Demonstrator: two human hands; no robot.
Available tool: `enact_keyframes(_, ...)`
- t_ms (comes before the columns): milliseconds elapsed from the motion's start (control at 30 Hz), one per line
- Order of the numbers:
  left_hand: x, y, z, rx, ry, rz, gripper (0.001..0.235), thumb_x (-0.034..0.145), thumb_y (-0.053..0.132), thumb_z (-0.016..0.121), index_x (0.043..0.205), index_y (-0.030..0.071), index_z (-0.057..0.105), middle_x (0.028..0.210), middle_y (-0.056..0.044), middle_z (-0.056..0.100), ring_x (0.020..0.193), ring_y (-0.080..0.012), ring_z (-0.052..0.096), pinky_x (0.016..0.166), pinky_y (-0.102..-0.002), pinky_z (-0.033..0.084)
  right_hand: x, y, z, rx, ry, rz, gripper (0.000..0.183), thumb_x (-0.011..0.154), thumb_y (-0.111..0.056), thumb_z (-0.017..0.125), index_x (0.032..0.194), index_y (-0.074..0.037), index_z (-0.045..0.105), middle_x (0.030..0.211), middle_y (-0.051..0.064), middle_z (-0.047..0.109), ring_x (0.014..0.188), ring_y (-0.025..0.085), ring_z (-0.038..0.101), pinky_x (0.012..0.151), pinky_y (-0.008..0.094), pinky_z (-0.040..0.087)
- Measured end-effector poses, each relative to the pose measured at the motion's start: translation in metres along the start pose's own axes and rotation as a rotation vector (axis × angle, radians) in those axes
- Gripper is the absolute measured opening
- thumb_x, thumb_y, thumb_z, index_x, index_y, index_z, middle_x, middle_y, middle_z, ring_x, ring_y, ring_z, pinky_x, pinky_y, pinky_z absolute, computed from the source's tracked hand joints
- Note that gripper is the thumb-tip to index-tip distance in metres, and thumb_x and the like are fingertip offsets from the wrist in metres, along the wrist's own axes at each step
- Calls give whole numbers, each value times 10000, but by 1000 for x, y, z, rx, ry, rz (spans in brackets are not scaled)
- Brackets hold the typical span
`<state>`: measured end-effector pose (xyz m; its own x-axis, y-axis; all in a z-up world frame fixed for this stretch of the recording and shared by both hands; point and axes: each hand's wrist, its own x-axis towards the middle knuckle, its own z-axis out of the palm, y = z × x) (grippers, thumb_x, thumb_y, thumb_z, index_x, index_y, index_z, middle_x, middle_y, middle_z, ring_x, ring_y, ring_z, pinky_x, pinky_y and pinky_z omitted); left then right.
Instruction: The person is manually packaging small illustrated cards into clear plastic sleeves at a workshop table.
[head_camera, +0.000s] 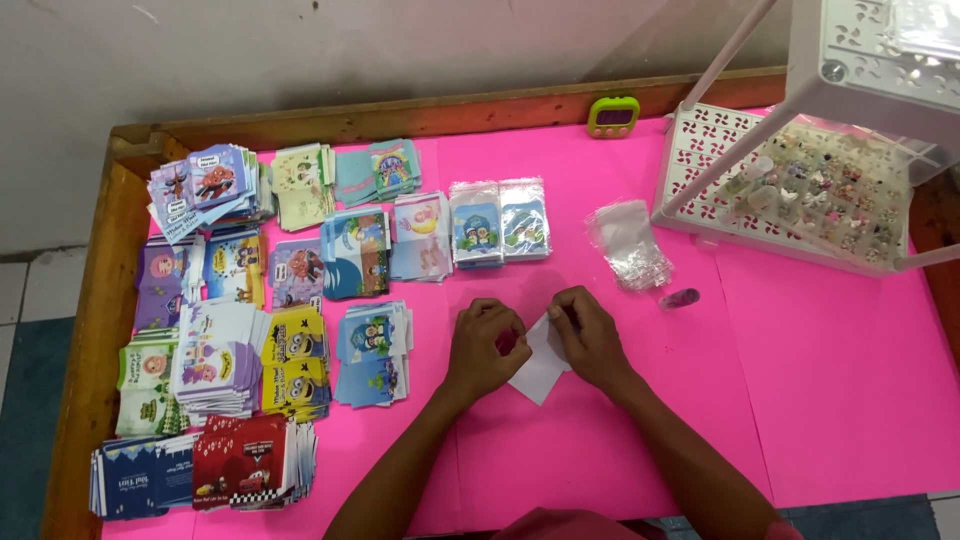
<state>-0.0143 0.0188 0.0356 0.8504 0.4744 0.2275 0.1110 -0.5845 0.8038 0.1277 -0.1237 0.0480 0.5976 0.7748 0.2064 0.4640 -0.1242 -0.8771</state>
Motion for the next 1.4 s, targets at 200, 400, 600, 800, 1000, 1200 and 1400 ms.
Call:
enact_keyframes(200, 2, 6, -7, 21, -19, 0, 75, 802, 162, 681, 874, 160, 704, 847, -54, 717, 1033, -335, 656, 883, -494, 499, -1, 3, 1, 19, -22, 4, 153, 1071, -105, 524, 936, -83, 592, 791, 80, 602, 757, 199, 610, 682, 372, 507)
enact_keyframes(400, 3, 2, -6, -12, -2, -29, 34, 834, 149, 685, 851, 176, 697, 844, -10, 713, 1039, -306, 653, 877, -464, 492, -8, -2, 13, 3, -79, -64, 135, 1047, -154, 585, 923, -102, 604, 793, 69, 620, 728, 229, 628, 662, 370, 521)
enact_keyframes(600, 1, -2, -3, 10, -29, -12, 56, 756, 162, 702, 801, 167, 667, 788, -22, 676, 1033, -322, 651, 884, -494, 485, -4, -2, 8, -10, -6, -48, 153, 1072, -162, 548, 949, -87, 601, 817, 100, 612, 783, 272, 648, 717, 401, 534)
enact_keyframes(800, 0, -2, -2, 45, -30, 8, 54, 750, 150, 685, 796, 153, 656, 767, -37, 669, 1010, -323, 669, 885, -500, 494, 1, -4, -2, 3, 1, -15, 167, 1084, -151, 520, 955, -87, 605, 808, 85, 607, 779, 228, 633, 716, 399, 529)
enact_keyframes(1000, 5, 22, -21, 45, -31, 50, 152, 860, 197, 683, 999, 161, 732, 860, -63, 725, 1006, -340, 691, 902, -511, 502, -1, -2, 4, 0, -50, 16, 158, 1078, -158, 542, 961, -85, 618, 800, 93, 620, 796, 245, 660, 734, 410, 539)
enact_keyframes(1200, 4, 17, -17, -7, 24, 75, 75, 908, 126, 713, 950, 141, 774, 804, -59, 742, 956, -309, 708, 892, -486, 512, 3, 0, 4, -11, -67, 16, 166, 1089, -173, 542, 977, -85, 628, 820, 93, 635, 806, 236, 659, 742, 409, 540)
enact_keyframes(1400, 4, 24, -22, -74, 36, 101, 83, 908, 170, 762, 971, 122, 784, 783, -84, 734, 898, -320, 710, 873, -484, 519, 3, -12, -7, -16, -136, 101, 197, 1106, -176, 486, 1055, -59, 636, 814, 134, 652, 808, 246, 660, 751, 449, 549)
